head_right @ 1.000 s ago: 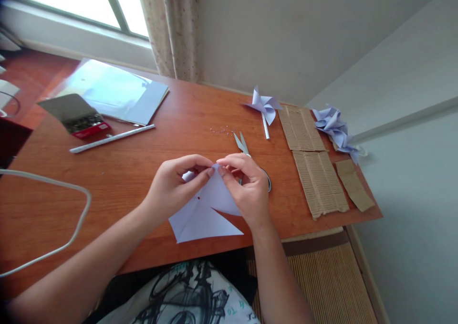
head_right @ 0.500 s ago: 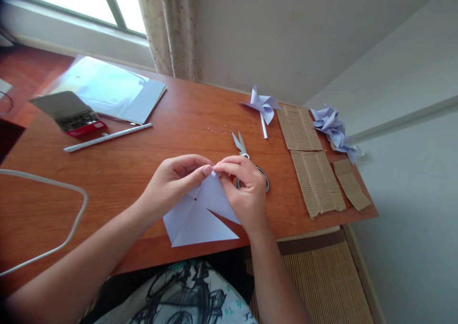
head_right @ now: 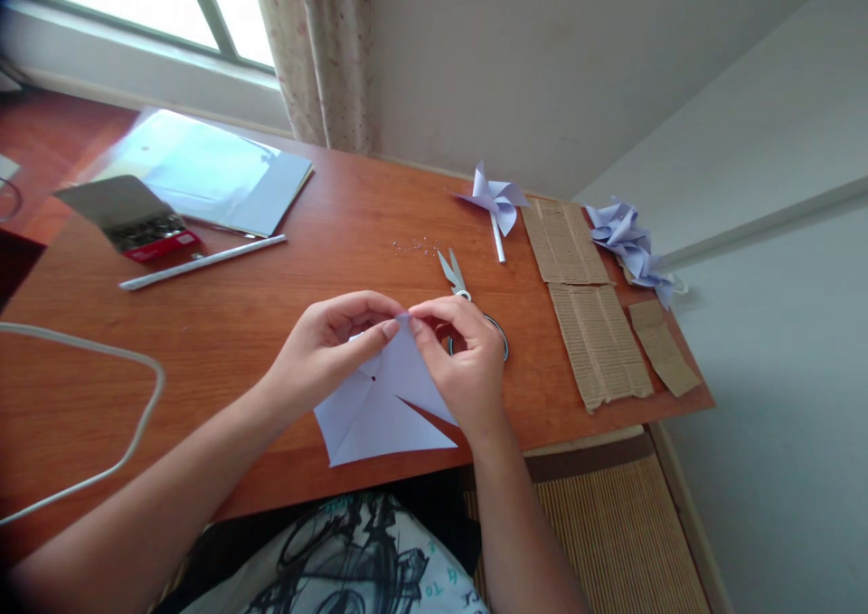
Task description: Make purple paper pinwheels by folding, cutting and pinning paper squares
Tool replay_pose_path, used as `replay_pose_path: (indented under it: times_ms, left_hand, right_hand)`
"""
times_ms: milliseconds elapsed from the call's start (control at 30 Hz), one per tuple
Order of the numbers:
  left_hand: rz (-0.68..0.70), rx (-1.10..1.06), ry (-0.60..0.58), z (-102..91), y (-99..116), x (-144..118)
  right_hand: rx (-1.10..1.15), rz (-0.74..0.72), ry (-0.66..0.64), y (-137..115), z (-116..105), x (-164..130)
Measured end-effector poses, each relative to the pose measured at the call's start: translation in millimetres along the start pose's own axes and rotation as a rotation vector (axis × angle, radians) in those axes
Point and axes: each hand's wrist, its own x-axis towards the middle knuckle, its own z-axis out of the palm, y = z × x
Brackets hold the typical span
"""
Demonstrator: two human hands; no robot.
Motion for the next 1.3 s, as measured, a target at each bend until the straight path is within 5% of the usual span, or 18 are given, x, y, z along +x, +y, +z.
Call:
replay_pose_path:
  times_ms: [300, 967, 1300]
  left_hand:
    - [0.042, 0.137, 0.030, 1.2, -3, 0]
    - [-0.018, 0.110, 0.026, 1.6, 1, 0]
    - [0.032, 0.091, 0.018, 0.9, -1, 0]
  right_hand:
    - [0.053, 0.021, -0.050, 4, 2, 1]
    - [-0.357, -0.415, -0.042, 10, -7, -1]
    - [-0.344, -0.415, -0.011, 7, -7, -1]
